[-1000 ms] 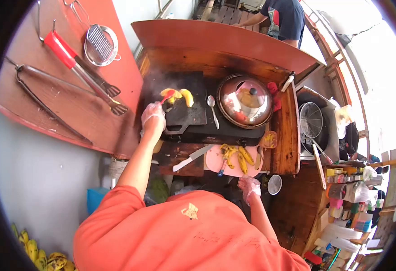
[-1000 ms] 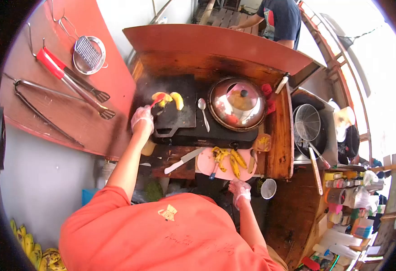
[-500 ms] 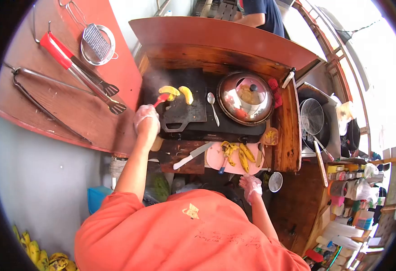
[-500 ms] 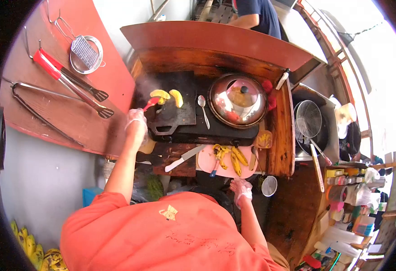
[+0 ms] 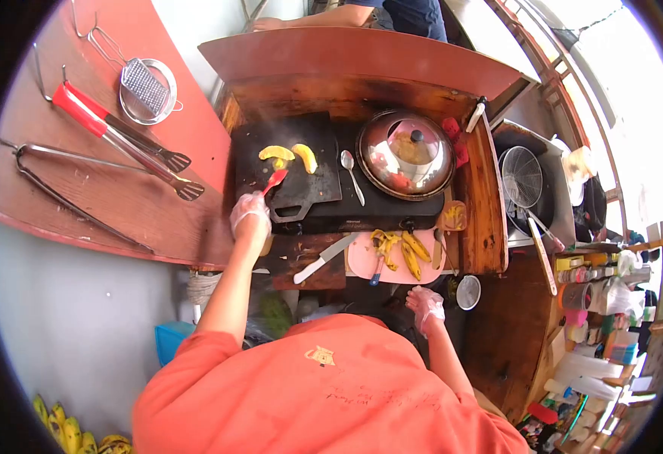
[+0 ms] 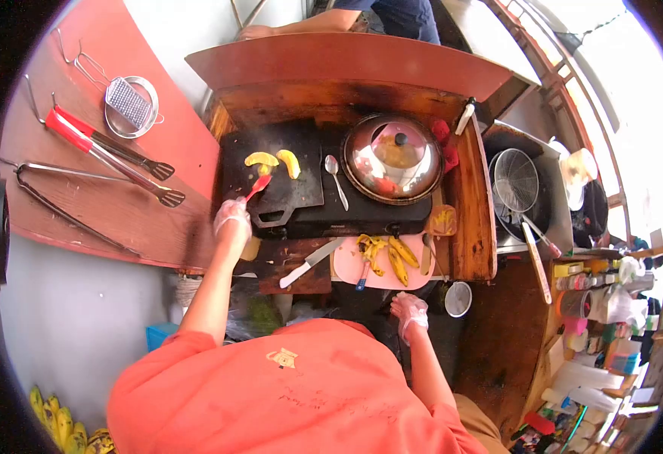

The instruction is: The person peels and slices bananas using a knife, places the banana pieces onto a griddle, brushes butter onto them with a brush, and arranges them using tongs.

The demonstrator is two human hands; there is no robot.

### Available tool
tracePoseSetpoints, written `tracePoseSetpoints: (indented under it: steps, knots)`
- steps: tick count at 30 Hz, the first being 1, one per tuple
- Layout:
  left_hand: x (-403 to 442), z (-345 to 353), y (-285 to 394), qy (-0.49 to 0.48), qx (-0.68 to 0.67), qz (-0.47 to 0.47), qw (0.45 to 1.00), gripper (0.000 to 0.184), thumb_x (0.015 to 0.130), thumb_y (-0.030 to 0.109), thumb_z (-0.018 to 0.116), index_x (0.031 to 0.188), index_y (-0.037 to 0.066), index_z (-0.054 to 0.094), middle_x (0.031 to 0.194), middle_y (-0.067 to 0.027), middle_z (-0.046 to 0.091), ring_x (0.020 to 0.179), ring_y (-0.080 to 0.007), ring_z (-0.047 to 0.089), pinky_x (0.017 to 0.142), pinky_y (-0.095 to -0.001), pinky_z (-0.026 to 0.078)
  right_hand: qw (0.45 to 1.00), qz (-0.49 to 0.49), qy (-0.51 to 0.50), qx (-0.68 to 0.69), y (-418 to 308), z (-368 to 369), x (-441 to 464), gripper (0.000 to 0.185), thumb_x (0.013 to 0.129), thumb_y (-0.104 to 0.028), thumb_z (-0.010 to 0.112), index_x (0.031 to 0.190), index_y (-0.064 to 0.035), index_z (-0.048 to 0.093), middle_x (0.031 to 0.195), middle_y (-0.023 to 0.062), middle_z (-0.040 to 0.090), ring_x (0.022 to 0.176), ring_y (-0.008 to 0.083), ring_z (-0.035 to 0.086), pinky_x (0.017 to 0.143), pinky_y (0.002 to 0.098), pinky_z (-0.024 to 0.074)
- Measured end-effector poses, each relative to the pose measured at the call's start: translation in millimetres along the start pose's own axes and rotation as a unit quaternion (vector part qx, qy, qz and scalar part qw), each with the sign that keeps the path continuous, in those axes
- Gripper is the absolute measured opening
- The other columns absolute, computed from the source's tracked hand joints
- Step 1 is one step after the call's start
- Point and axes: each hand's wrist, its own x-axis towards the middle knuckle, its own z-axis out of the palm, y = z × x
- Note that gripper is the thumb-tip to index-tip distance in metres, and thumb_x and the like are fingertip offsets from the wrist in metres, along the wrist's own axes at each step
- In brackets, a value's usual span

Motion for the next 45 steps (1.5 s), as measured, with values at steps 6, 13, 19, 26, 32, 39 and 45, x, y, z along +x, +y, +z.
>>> tracePoseSetpoints:
  steps: [6, 13, 19, 26, 32, 39, 45]
  knots:
    - [72.8, 54.6, -53.3, 0.02, 0.078, 0.152, 0.985, 0.037, 0.102, 0.032, 0.052, 0.083, 0.003, 0.065, 0.06, -0.0085, 0.057, 0.057, -0.0243, 0.059, 0.055, -0.0387, 0.045, 1.0, -0.007, -0.014, 0.007, -3.8, 1.4, -4.4, 0.037, 0.095, -0.02, 0.066, 0.124, 0.0008, 0.058, 0.114, 0.0172, 0.07, 0.1, 0.0292, 0.069, 0.085, 0.0396, 0.0568]
    - [6.3, 60.9, 44.1, -0.035, 0.231, 0.199, 0.952, 0.037, 0.106, 0.027, 0.043, 0.087, 0.004, 0.064, 0.083, -0.0168, 0.068, 0.08, -0.0355, 0.068, 0.072, -0.0488, 0.054, 1.0, 0.011, -0.001, -0.007, 5.0, -5.6, 0.2, 0.036, 0.095, -0.02, 0.066, 0.124, 0.0004, 0.058, 0.115, 0.0177, 0.069, 0.101, 0.0296, 0.069, 0.084, 0.0406, 0.0564]
    - [-13.1, 35.0, 23.1, 0.021, 0.373, 0.289, 0.881, 0.021, 0.098, 0.015, 0.052, 0.09, 0.003, 0.068, 0.088, -0.0186, 0.066, 0.086, -0.0392, 0.067, 0.075, -0.0475, 0.053, 1.0, -0.02, -0.02, -0.008, -16.2, -22.2, -8.6, 0.043, 0.096, -0.022, 0.066, 0.13, 0.003, 0.055, 0.123, 0.0199, 0.066, 0.11, 0.0327, 0.066, 0.092, 0.0411, 0.0551]
    - [44.0, 73.6, -35.2, -0.025, -0.118, -0.006, 0.993, 0.035, 0.101, 0.029, 0.064, 0.071, 0.015, 0.051, 0.057, 0.0039, 0.042, 0.043, -0.0095, 0.04, 0.039, -0.0284, 0.033, 0.991, 0.041, -0.003, 0.124, -36.3, -37.7, -23.1, 0.043, 0.098, -0.021, 0.062, 0.131, 0.005, 0.053, 0.127, 0.0216, 0.063, 0.116, 0.0345, 0.063, 0.097, 0.0417, 0.0537]
    - [45.5, 63.0, -1.8, 0.09, 0.112, 0.105, 0.984, 0.054, 0.103, 0.045, 0.053, 0.087, -0.005, 0.065, 0.081, -0.0278, 0.065, 0.081, -0.0435, 0.063, 0.074, -0.0474, 0.047, 0.989, 0.027, -0.005, 0.144, -32.3, -65.1, -1.5, 0.04, 0.097, -0.022, 0.065, 0.126, 0.0032, 0.056, 0.121, 0.0207, 0.066, 0.108, 0.0327, 0.065, 0.093, 0.0423, 0.0539]
    - [52.5, 80.7, -1.9, 0.008, -0.319, -0.162, 0.934, 0.034, 0.102, 0.03, 0.06, 0.08, 0.005, 0.067, 0.058, -0.0028, 0.05, 0.048, -0.0181, 0.044, 0.045, -0.0343, 0.036, 0.991, 0.055, -0.003, 0.124, -43.6, -75.8, 5.0, 0.041, 0.097, -0.025, 0.065, 0.126, 0.001, 0.057, 0.12, 0.0178, 0.067, 0.109, 0.0304, 0.064, 0.094, 0.042, 0.0518]
    - [36.2, 74.7, -13.6, -0.031, -0.228, 0.045, 0.972, 0.016, 0.099, 0.014, 0.06, 0.09, 0.006, 0.071, 0.059, 0.0069, 0.041, 0.044, -0.008, 0.034, 0.041, -0.0296, 0.026, 0.993, 0.064, -0.018, 0.094, -56.7, -78.0, -1.1, 0.037, 0.096, -0.022, 0.066, 0.123, 0.002, 0.059, 0.121, 0.0177, 0.065, 0.112, 0.0307, 0.064, 0.096, 0.0413, 0.0528]
